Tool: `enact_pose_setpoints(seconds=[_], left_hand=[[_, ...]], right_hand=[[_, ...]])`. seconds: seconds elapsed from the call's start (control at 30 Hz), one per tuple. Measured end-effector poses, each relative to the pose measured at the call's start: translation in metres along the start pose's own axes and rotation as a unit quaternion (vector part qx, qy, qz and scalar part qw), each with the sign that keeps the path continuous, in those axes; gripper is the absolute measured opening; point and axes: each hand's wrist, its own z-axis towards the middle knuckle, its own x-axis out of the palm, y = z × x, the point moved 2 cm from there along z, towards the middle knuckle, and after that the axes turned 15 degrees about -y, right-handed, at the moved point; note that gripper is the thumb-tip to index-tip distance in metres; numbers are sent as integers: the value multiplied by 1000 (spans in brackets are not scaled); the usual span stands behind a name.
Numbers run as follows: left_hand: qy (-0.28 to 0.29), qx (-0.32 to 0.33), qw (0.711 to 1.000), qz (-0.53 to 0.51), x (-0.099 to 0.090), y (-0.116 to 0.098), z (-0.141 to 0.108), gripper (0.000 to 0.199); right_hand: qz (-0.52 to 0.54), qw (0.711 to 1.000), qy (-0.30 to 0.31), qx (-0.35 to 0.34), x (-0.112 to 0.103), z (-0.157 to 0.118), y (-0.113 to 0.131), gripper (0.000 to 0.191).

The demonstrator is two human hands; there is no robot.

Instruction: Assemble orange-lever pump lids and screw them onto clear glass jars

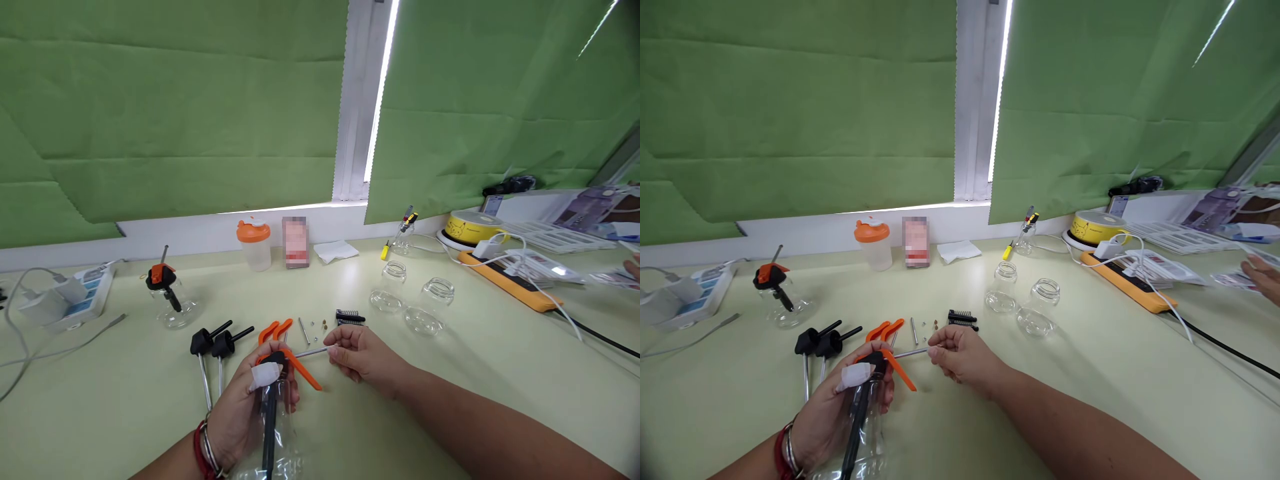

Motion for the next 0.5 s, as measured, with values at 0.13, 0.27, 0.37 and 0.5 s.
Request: enact_pose_setpoints(seconds=[0.13, 0.27, 0.37, 0.5], left_hand=[[4, 3, 1000, -1, 0, -1, -1, 30], [14, 2, 1000, -11, 0, -1, -1, 27], [23, 5, 1000, -10, 0, -1, -1, 25], [22, -1, 1000, -20, 0, -2, -2, 26]], right_hand=[[-17, 999, -14, 27, -1, 0, 0, 44], [30, 1000, -8, -1, -1, 1, 0, 39], [-4, 1000, -13, 19, -1, 2, 0, 40], [11, 999, -16, -47, -3, 3, 1, 30]])
